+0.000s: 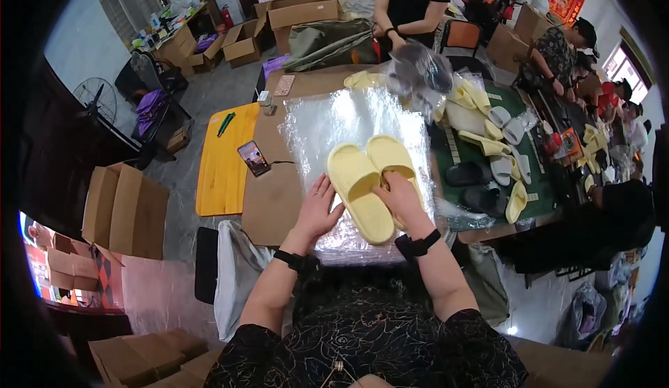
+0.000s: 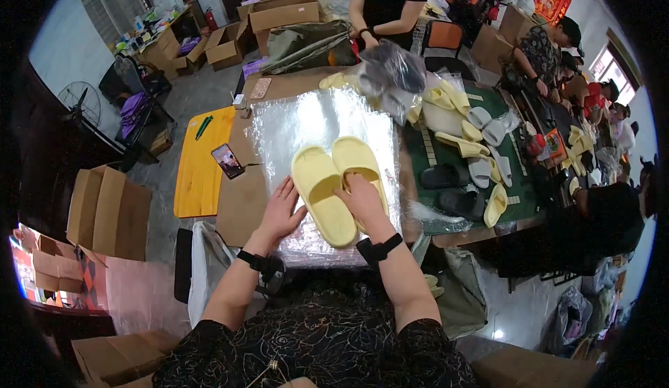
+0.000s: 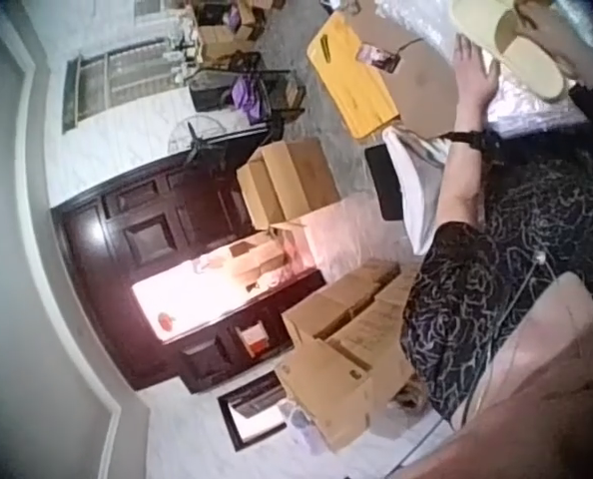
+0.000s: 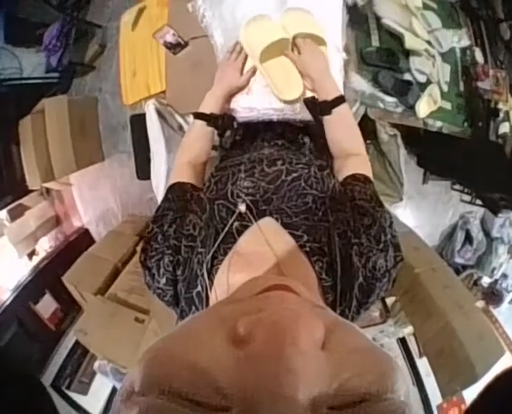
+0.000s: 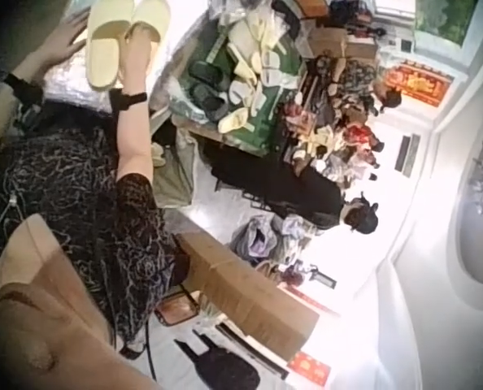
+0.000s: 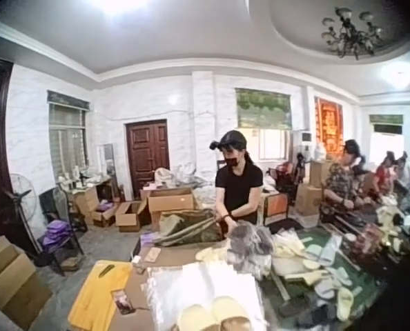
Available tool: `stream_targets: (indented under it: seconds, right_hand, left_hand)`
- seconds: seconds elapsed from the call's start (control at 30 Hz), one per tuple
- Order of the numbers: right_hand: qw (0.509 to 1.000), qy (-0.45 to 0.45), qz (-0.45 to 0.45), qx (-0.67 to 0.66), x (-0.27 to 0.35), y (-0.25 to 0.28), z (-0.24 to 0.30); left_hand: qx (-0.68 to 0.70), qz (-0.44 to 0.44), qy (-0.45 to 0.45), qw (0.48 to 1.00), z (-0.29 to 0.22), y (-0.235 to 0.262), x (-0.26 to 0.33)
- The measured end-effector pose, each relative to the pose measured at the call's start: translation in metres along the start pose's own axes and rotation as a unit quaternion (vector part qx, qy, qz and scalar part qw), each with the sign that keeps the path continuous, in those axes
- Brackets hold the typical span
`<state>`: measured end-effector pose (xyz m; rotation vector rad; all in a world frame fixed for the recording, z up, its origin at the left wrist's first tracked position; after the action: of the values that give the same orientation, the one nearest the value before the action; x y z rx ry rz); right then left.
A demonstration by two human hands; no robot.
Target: The recorder is packing pairs of foam sandals/slides into individual plastic bags.
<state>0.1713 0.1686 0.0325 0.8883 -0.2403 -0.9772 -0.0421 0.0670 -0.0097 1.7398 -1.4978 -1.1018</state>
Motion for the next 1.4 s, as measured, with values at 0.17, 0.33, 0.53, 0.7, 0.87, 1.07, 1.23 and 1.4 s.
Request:
stream_targets:
  seconds: [0.17,0.33,0.53,0.7,0.87,1.07,1.23,1.4]
  right_hand:
    - [0.991,-0.038,-0.083,0.099,-0.003,-0.008,-0.007]
    - [0.953,-0.157,-0.22,0.136,0.026,0.029,-0.051]
    - [0.928,-0.181,-0.325,-0.013,0.113,0.09,-0.074]
    - [0.908,-0.145,-0.368,-0.134,0.17,0.1,-0.059]
    - [0.927,-0.134,-0.339,-0.091,0.205,0.099,-0.036]
    - [0.973,-0.056,-0.21,0.08,0.196,0.099,0.023]
    - [0.986,-0.045,-0.126,0.095,0.183,0.086,0.047]
    - [0.985,0.033,-0.076,0.153,0.166,0.085,0.069]
  left_hand:
    - [-0.028,0.003,0.012,1.0,-0.001,-0.002,0.0]
    - [-0.029,0.02,0.009,0.999,0.001,0.003,0.001]
    - [-0.122,0.11,-0.035,0.986,-0.042,0.021,-0.007]
    - [-0.12,0.076,-0.085,0.986,-0.053,-0.017,-0.01]
    - [-0.019,0.033,-0.053,0.998,-0.063,-0.024,-0.027]
    - [0.354,0.121,0.17,0.912,-0.045,-0.011,-0.045]
    - [0.433,0.154,0.238,0.856,-0.058,0.011,-0.052]
    - [0.475,0.147,0.191,0.846,-0.05,-0.001,-0.042]
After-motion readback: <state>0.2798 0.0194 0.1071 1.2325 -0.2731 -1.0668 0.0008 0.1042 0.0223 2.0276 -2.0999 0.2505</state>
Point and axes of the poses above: each hand's wrist, its own x-axis away from the middle knuckle, its own y-axis out of the back of the hand, z = x × y, the point moved 2 cm from there along -x, towards the middle knuckle, and after that the axes turned 5 degrees about y, right-handed, at the moved point
